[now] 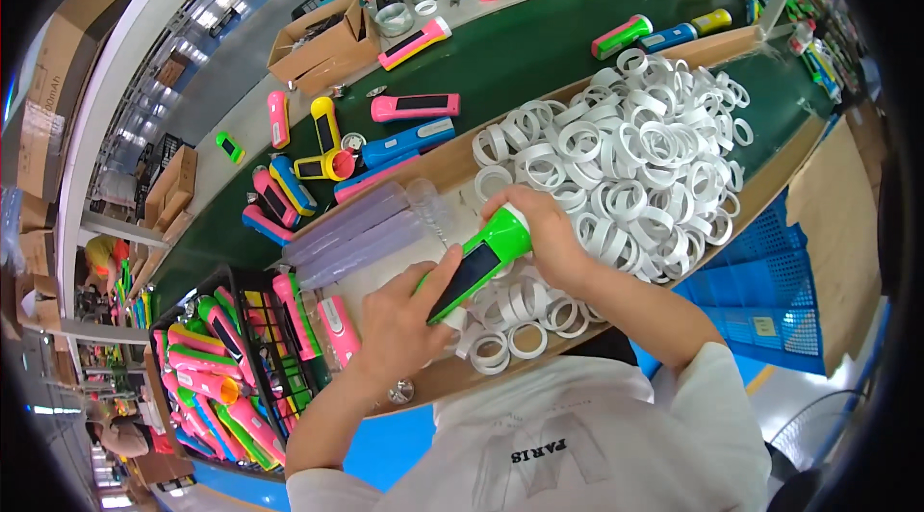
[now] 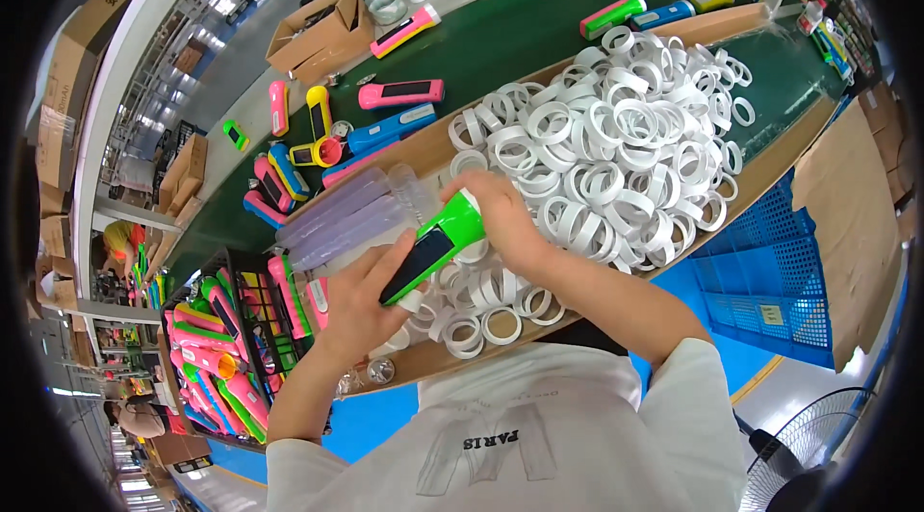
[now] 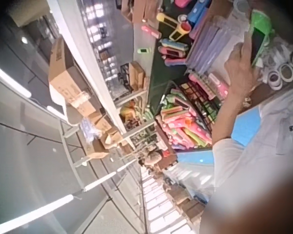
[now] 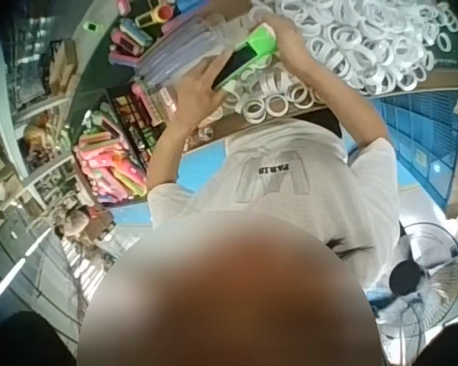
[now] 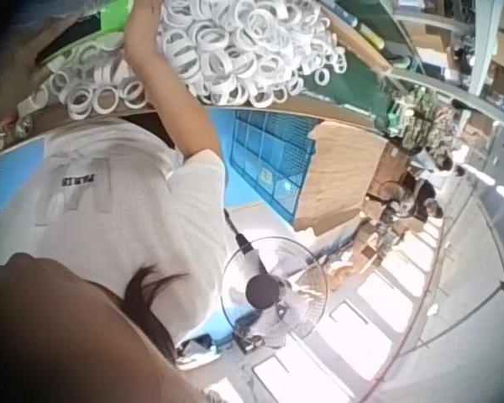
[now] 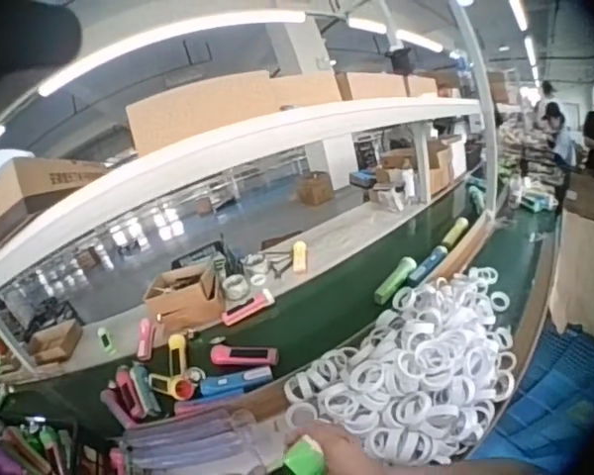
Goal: Assembling flashlight components by attaching white bezels to colorful flashlight bodies on a factory assembly line.
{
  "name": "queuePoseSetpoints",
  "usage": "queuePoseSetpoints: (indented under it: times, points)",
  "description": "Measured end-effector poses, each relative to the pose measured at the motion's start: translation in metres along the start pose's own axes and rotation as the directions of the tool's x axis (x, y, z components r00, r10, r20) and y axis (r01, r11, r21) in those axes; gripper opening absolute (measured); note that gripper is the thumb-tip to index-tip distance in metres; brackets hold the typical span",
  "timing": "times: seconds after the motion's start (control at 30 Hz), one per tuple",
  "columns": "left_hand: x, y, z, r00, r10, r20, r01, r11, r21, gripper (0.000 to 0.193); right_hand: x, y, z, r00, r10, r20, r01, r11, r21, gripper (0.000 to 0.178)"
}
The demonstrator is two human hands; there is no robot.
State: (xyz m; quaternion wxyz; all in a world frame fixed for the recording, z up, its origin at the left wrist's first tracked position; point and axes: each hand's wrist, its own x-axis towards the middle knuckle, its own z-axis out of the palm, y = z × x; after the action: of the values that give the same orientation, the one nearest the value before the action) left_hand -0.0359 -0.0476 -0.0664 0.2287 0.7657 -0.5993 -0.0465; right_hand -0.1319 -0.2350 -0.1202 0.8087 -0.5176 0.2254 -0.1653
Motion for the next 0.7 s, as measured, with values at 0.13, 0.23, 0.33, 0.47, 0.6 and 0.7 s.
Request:
queuePoseSetpoints:
  times: [0.13,0.23,0.33,0.47,0.6,0.7]
  points:
    - [-0.003,-0.011,0.003,0.975,0.211,-0.065,-0.189,0.950,0.250,0.069,-0.006,-0.022,-0.009,0.965,-0.074,0.251,0.096,0.992,-0.078,0.047]
    - [-0.017,-0.005,0.018,0.976,-0.213,-0.038,0.134,0.737,-0.662,0.063,-0.021,-0.028,-0.010,0.944,-0.140,0.297,0.127,0.990,0.063,0.064]
    - [-0.035,-0.014,0.044,0.861,0.182,0.475,0.495,-0.515,-0.699,0.071,-0.027,-0.014,0.002,0.908,-0.234,0.347,0.125,0.943,0.308,0.052]
    - [-0.041,0.011,0.046,0.855,-0.368,0.365,0.459,0.210,-0.863,0.070,-0.021,0.008,0.009,0.995,-0.047,0.087,0.028,0.977,0.213,0.026]
    - [-0.043,0.016,0.049,0.957,-0.242,-0.157,0.216,0.962,-0.170,0.076,-0.026,0.004,0.023,0.992,-0.112,0.063,0.085,0.939,0.333,0.031]
    - [-0.052,0.024,0.050,0.926,-0.374,-0.054,0.274,0.761,-0.588,0.079,-0.033,-0.007,0.034,0.976,-0.109,0.187,-0.009,0.842,0.539,0.034]
